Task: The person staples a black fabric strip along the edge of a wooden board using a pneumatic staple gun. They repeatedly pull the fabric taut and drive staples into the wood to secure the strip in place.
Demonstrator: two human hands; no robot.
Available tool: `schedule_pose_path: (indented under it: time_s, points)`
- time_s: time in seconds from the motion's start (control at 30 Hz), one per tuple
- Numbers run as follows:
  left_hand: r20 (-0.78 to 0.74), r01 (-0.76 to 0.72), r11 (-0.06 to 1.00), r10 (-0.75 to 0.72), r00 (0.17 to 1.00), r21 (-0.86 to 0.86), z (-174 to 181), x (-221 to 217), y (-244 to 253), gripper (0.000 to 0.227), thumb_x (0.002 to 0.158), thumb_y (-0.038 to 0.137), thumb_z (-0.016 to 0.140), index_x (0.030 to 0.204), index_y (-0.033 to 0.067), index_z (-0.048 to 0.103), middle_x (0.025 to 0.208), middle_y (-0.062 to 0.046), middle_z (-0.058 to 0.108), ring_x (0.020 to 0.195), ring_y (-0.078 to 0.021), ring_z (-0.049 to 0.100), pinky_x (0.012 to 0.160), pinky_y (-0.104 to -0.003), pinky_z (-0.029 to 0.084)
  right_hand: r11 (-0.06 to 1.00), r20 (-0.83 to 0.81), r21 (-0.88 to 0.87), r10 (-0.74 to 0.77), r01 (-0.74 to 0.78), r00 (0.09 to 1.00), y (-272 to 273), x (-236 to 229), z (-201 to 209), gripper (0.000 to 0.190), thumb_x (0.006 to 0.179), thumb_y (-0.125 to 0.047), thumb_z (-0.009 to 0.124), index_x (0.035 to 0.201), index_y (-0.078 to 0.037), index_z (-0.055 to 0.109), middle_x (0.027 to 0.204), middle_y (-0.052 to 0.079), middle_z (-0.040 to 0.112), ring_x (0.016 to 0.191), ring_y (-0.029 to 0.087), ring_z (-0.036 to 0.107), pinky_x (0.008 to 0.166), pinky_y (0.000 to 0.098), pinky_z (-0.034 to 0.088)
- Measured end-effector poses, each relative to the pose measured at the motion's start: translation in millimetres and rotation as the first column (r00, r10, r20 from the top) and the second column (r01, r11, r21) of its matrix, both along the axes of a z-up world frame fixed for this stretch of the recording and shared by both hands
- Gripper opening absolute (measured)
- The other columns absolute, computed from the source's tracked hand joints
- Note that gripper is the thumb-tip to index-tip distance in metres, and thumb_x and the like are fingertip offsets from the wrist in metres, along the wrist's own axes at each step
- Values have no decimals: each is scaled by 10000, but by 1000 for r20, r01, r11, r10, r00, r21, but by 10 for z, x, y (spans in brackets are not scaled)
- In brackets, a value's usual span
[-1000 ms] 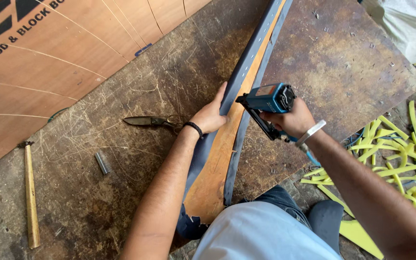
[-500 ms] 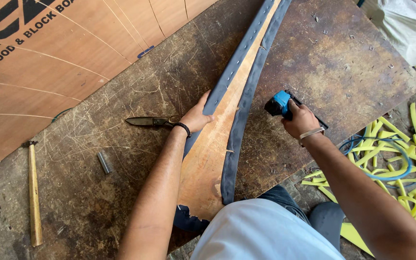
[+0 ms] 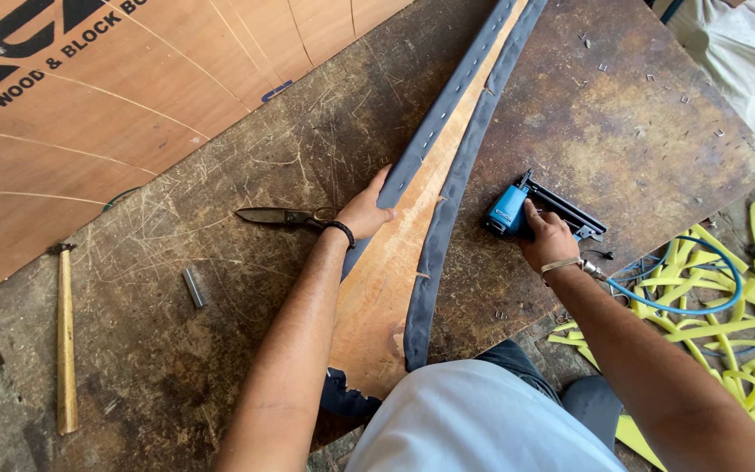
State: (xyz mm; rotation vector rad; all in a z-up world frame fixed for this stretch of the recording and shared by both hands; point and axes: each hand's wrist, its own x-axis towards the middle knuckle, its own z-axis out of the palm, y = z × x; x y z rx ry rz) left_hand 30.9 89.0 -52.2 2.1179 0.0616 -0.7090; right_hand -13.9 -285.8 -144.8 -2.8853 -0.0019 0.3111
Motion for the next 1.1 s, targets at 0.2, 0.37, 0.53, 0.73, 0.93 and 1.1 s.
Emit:
schedule_pose_path:
  time_s: [0.2,0.37,0.53,0.73,0.93,1.1]
  points:
    - [-5,1,1000,-1,1000,13,3,-10,-11,951,916,85,677,1626,365,110,1600,-133,430,1402,-283,508,1146,-456,417,999,23,29,-30,30,999,-20,-28,-111,877,826,-302,825,1604,-316,421,1181,120,639,1128,317,637,924,439,559]
    - [-12,-10,1000,10,1000,10,39,-36,-13,950,914,88,667,1629,361,105,1589,-129,453,1385,-283,531,1140,-453,433,999,0,27,-39,39,999,-17,-21,-135,861,839,-299,813,1600,-317,412,1184,124,632,1131,321,632,929,439,554]
    - [-8,1,999,0,1000,43,74,-54,-42,947,923,108,663,1632,359,86,1577,-132,472,1374,-294,547,1142,-450,440,999,-31,13,-48,48,998,2,-9,-100,856,862,-319,802,1612,-330,388,1199,117,628,1153,314,623,954,434,546]
    - [-35,4,996,-1,999,91,122,-46,-78,932,939,133,650,1626,375,69,1589,-115,444,1378,-279,529,1143,-462,425,998,-64,-19,-54,53,996,21,-2,-56,881,857,-312,798,1619,-343,358,1210,105,617,1167,300,607,968,428,540]
    - [-32,8,996,-6,999,83,122,-59,-85,936,934,118,648,1630,361,71,1582,-117,461,1360,-280,552,1137,-452,444,998,-65,-19,-60,59,996,18,-13,-53,879,856,-311,793,1619,-349,358,1186,109,606,1159,303,606,961,430,540]
    - [-8,5,997,-4,1000,71,71,-53,-62,933,927,105,651,1630,342,86,1574,-125,471,1358,-281,558,1134,-443,450,998,-74,-22,-68,67,995,15,-4,-78,871,865,-314,785,1622,-356,356,1191,109,607,1162,302,607,966,430,538]
